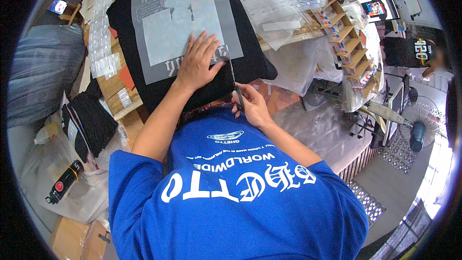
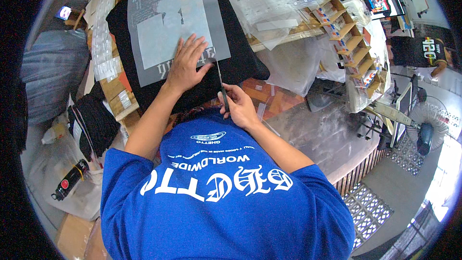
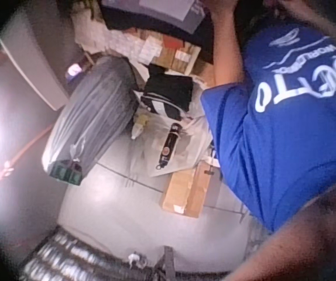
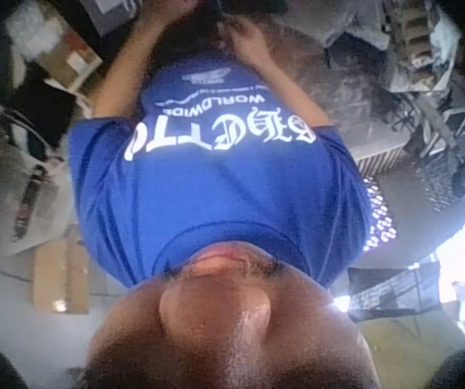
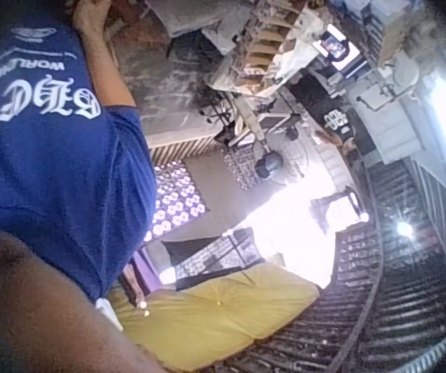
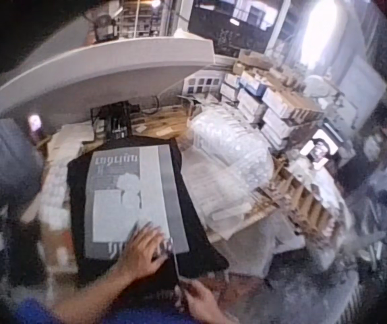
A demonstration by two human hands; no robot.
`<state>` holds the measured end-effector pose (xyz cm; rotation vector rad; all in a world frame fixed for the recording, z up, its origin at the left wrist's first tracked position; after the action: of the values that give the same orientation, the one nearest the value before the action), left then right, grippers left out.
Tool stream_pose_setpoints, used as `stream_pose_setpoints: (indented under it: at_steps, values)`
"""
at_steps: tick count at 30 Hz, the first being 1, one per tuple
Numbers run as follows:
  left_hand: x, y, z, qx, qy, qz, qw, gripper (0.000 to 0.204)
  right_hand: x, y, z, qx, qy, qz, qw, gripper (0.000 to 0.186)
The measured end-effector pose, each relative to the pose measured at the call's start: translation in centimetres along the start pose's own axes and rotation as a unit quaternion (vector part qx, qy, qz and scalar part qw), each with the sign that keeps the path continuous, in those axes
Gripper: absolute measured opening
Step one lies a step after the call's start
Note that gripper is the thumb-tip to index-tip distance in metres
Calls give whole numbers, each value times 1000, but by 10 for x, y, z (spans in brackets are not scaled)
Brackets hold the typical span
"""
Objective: The person places a black t-shirt on a heat press, cuts a small label with scissors, and positions it on the shirt. They then place a larger printed graphic on the shirt, align it, and operate the heat press to transfer the design. The process is repeated for a second t-shirt.
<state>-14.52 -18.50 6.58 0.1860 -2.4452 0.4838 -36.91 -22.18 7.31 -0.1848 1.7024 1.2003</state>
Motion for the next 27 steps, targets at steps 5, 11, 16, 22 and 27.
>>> stream_pose_setpoints:
  at_steps: [5, 11, 16, 22, 27]
  values:
    - [-1, 0, 1, 11, -3, 9, 1000, 56, -2, 4, -1, -5, 22, 19, 1000, 48]
    - [12, 1, -2, 30, 21, 82, 996, 25, -21, -4, 0, 1, 27, 13, 1000, 45]
    - [25, 2, -9, 48, 44, 87, 994, 25, -32, -17, 0, 26, 21, -9, 999, 44]
    - [38, 3, -19, 56, 70, 82, 993, 27, -34, -27, 2, 26, 20, 10, 999, 38]
    - [54, 9, -31, 76, 95, 92, 988, 29, -42, -53, -1, 35, -17, -17, 999, 33]
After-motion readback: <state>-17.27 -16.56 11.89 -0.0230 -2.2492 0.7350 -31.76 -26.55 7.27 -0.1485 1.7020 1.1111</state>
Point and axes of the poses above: each hand's wrist, its own y-axis away from the middle knuckle, its own z-axis out of the palm, x = y × z, the point moved 3 cm from there along -y, towards the middle knuckle, and after that the axes turned 11 degrees about y, right-handed, at the moved point
